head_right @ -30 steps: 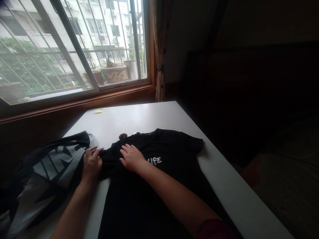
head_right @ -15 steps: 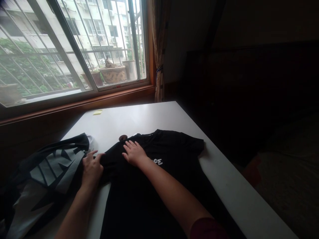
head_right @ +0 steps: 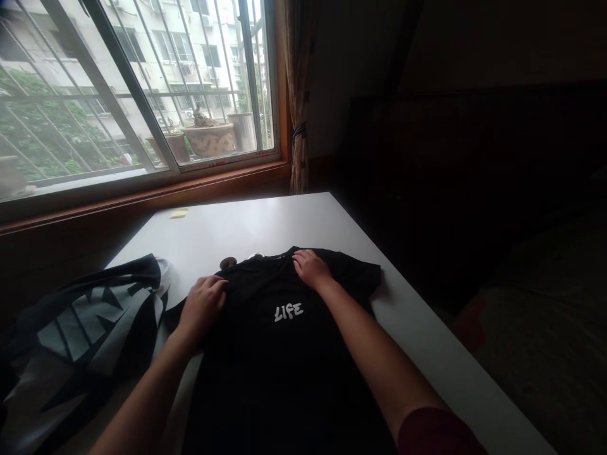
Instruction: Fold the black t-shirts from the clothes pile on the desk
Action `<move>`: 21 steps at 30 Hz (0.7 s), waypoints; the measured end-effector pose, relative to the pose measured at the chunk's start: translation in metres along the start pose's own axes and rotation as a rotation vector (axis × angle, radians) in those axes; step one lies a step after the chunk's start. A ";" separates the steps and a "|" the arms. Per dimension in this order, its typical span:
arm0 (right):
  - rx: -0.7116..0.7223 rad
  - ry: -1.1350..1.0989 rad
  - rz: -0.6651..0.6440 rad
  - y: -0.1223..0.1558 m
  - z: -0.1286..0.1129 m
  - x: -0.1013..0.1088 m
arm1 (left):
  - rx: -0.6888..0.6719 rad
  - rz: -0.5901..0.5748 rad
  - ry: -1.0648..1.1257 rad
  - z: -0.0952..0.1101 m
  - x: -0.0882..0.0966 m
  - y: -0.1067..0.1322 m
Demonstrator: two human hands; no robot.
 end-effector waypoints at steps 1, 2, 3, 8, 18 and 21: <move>-0.001 0.002 -0.011 0.001 0.001 -0.001 | -0.052 -0.022 0.012 0.009 -0.007 -0.010; -0.005 0.006 -0.023 0.002 0.001 -0.003 | -0.098 -0.043 0.023 0.018 -0.015 -0.019; -0.011 0.010 -0.035 0.003 0.001 -0.003 | -0.130 -0.058 0.029 0.028 -0.023 -0.028; -0.032 0.032 -0.110 0.003 -0.001 -0.002 | -0.069 -0.107 0.022 0.056 -0.064 -0.053; -0.093 0.044 -0.152 0.006 0.002 -0.001 | 0.088 -0.202 -0.006 0.041 -0.073 -0.051; -0.082 0.032 -0.172 0.010 0.006 0.000 | 0.089 -0.216 -0.017 0.037 -0.072 -0.051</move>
Point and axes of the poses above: each hand's wrist, its own y-axis away from the middle knuckle, its own x-axis out of the back of the hand, z = x × y, the point moved 1 cm from there along -y, towards the middle knuckle, and after that the axes turned 6 degrees about x, right-handed, at the moved point
